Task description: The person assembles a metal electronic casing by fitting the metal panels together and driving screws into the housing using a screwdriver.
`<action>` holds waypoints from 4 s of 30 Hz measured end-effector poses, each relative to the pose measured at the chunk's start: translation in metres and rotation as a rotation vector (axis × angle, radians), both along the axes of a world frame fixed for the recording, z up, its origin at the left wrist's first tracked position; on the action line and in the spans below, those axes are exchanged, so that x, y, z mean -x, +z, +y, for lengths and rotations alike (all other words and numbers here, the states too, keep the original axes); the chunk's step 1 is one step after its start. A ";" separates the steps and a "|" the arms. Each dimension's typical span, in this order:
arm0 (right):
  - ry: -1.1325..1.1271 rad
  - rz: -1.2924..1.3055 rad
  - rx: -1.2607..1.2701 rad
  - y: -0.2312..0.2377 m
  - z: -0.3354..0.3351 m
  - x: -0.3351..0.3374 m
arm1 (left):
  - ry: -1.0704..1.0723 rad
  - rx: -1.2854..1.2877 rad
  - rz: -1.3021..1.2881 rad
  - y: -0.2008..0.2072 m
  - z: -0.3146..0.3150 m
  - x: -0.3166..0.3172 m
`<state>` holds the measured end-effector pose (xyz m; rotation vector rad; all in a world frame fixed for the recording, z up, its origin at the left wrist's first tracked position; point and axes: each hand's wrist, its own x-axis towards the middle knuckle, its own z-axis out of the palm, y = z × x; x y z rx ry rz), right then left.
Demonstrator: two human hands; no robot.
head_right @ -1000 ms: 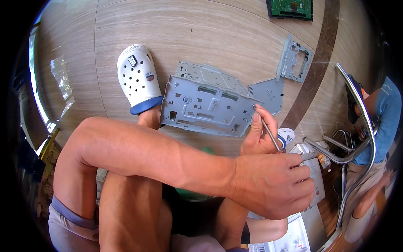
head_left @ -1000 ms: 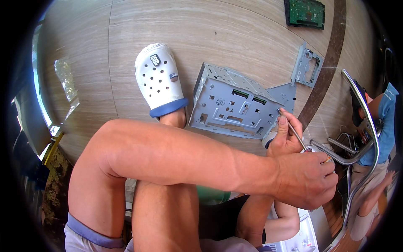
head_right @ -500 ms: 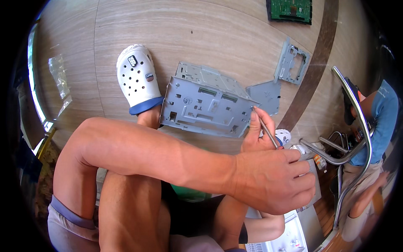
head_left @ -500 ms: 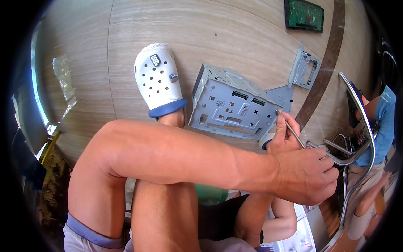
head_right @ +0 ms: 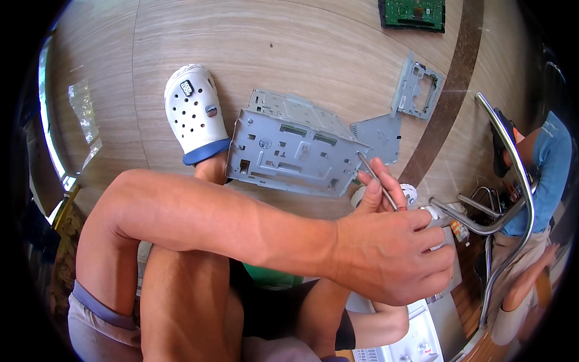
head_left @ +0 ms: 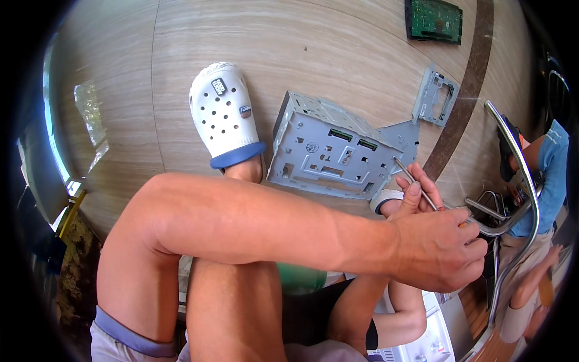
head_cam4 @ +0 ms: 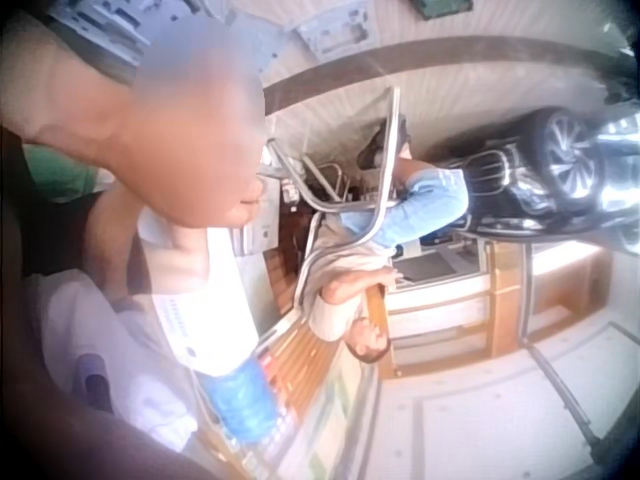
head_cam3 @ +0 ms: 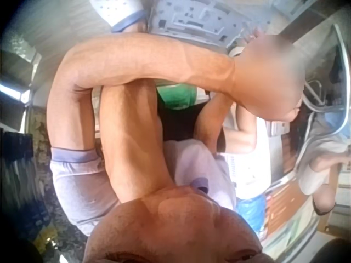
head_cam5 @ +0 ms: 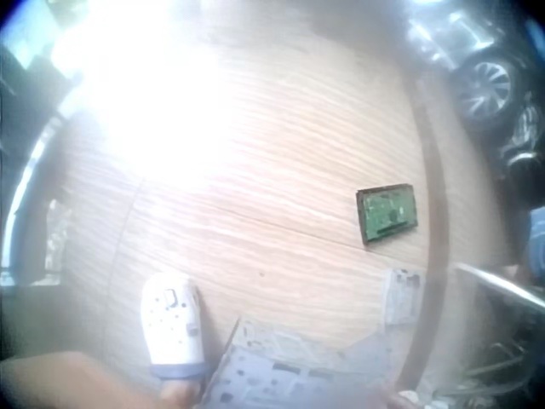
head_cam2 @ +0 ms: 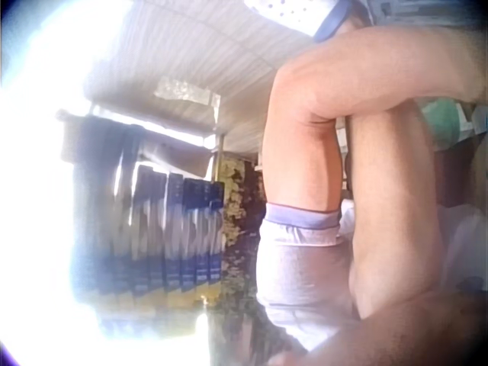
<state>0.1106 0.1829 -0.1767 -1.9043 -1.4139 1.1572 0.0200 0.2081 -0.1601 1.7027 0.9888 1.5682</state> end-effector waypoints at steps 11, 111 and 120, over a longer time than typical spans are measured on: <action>-0.184 -0.469 0.081 0.002 0.008 0.011 | 0.083 -0.081 -0.019 0.003 0.011 0.001; -0.058 -0.312 0.016 -0.002 0.000 0.014 | -0.165 -0.101 0.082 -0.007 0.009 0.012; 0.033 -0.153 -0.184 -0.019 -0.005 0.002 | 0.094 -0.149 0.049 -0.002 -0.001 0.013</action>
